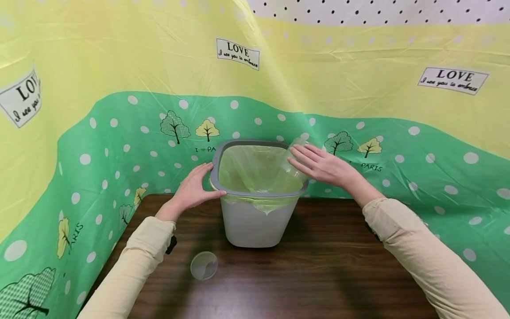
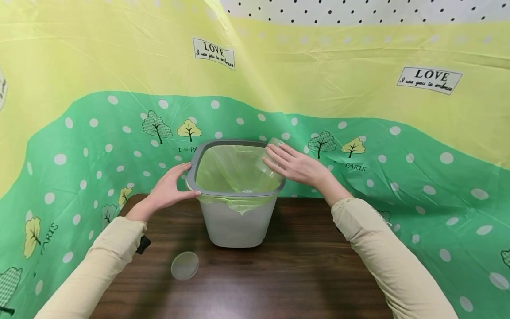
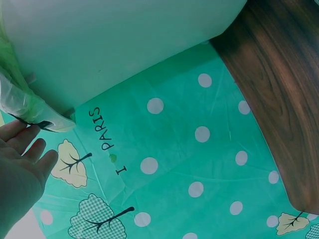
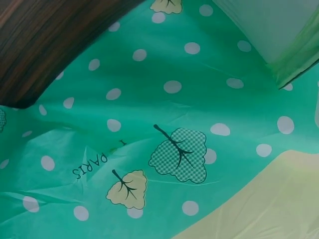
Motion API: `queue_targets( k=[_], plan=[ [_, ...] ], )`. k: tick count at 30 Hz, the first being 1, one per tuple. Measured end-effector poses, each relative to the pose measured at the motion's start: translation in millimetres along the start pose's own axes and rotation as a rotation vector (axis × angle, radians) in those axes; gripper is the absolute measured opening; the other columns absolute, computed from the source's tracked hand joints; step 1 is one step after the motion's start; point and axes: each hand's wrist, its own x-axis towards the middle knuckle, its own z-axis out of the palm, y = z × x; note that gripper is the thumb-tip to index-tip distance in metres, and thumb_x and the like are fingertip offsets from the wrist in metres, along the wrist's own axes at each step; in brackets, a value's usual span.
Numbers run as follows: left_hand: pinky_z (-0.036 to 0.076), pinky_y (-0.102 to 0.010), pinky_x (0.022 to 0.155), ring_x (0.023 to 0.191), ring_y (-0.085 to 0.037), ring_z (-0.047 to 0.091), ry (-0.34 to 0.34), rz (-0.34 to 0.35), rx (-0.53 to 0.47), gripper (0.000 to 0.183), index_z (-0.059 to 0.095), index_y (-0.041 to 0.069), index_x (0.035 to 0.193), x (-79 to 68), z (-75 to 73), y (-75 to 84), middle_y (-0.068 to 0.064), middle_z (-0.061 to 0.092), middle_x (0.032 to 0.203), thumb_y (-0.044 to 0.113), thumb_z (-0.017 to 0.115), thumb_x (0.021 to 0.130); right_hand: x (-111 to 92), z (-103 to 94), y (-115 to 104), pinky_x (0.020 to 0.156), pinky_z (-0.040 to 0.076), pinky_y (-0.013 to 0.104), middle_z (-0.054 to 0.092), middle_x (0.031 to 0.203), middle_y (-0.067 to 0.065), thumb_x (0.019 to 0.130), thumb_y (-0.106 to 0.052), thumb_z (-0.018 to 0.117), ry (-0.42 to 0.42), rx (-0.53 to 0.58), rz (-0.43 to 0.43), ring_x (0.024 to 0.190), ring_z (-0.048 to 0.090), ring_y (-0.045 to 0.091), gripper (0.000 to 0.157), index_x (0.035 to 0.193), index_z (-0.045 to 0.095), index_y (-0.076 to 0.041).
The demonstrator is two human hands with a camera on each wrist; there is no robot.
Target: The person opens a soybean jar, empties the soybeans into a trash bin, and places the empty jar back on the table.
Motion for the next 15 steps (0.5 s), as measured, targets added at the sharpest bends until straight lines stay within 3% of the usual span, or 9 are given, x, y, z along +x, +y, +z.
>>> queue_targets(
  k=[15],
  plan=[
    [0.026,-0.054,0.102,0.135,-0.029,0.020,-0.003,-0.002,-0.018,0.094,0.031,0.009,0.142,0.3,1.0,-1.0,-0.013,0.026,0.146,0.056,0.068,0.070,0.7,-1.6,1.4,0.102,0.032,0.041,0.044,0.133,0.020,0.095,0.011,0.011,-0.004,0.042,0.040,0.124,0.041,0.030,0.048,0.131,0.039,0.000]
  ],
)
